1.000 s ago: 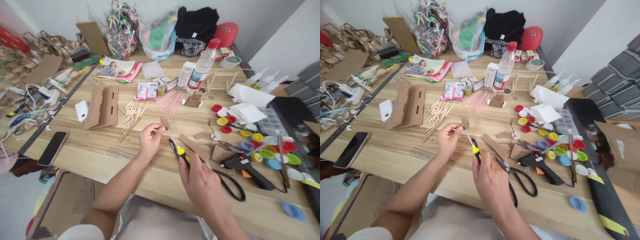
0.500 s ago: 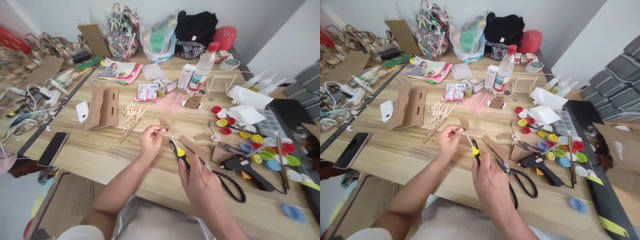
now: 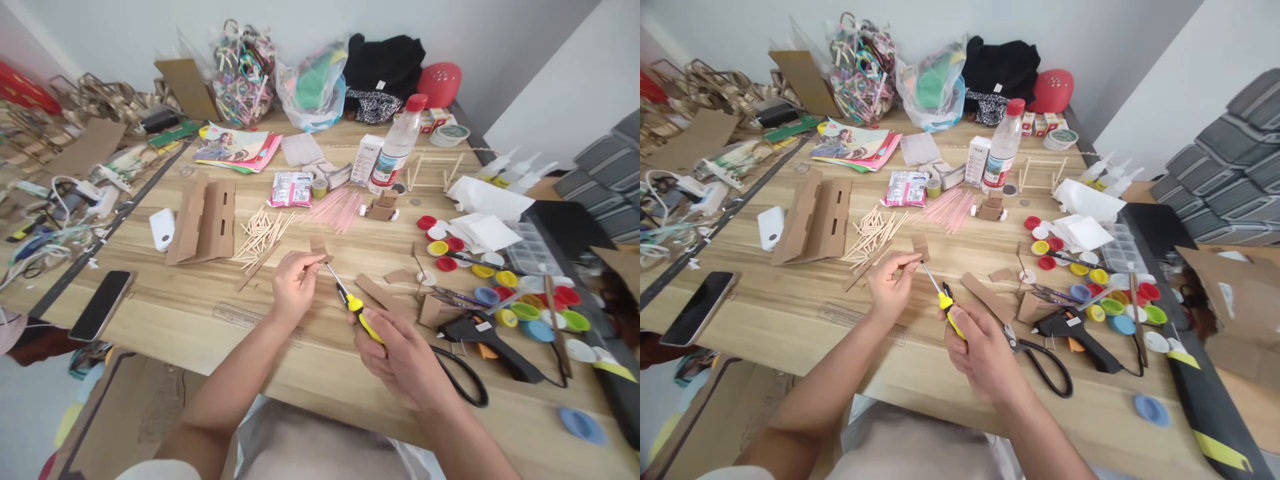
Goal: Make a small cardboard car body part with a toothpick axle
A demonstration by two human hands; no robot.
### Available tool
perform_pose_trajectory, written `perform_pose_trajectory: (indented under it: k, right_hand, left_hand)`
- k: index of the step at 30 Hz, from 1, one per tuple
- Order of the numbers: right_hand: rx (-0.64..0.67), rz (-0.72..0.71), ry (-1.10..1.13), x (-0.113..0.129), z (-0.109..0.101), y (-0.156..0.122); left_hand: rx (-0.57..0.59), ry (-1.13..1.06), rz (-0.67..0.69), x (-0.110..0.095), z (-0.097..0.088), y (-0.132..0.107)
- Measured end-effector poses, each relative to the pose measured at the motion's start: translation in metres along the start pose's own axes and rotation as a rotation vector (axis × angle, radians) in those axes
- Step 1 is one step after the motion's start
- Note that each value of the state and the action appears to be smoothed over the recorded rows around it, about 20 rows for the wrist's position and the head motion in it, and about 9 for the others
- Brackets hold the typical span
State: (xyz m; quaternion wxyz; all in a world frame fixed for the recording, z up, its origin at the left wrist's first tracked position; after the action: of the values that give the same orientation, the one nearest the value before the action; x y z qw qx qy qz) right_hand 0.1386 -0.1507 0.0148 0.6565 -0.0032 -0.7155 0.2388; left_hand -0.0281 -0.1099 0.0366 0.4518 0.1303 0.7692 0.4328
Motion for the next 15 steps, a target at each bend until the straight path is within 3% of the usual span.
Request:
perform_pose_trajectory:
  k: [2,5,6,8,12,13,15]
  right_hand:
    - [-0.107,-0.076,-0.123,-0.001,-0.003,0.001]
    - [-0.409,-0.281,-0.448,0.004,-0.008,-0.003]
    - [-0.453,-0.308,-0.487,0.005,-0.007,-0.005]
    - [-0.386,-0.269,-0.372,0.003,-0.003,-0.002]
    - [-0.006,-0.038,0.111,-0.005,0.014,0.008]
    - [0.004,-0.031,0.122,-0.005,0.015,0.010]
    - [-0.099,-0.086,0.025,-0.006,0.012,0.012]
  left_hand:
    - [0.003,0.019,0.039,-0.001,0.001,0.000]
    - [0.023,0.038,0.061,0.001,0.003,-0.001]
    - [0.028,0.040,0.064,0.002,0.003,-0.001]
    - [0.026,0.045,0.076,0.003,0.003,-0.002]
    - [0.010,0.086,0.119,0.006,0.002,-0.002]
    - [0.012,0.089,0.128,0.007,0.002,-0.001]
    - [0.015,0.078,0.133,0.007,0.002,-0.001]
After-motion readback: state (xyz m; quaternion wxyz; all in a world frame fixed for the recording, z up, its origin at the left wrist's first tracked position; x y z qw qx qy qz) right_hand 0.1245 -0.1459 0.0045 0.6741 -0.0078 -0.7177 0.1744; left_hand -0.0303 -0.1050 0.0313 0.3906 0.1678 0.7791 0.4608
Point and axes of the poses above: each hand's wrist, its own y-axis towards the middle knuckle, its own z-axis out of the palm, x = y × z, the point moved 6 cm from there along y, towards the middle knuckle, and after that the axes turned 2 degrees about -x, right-handed, at the moved point
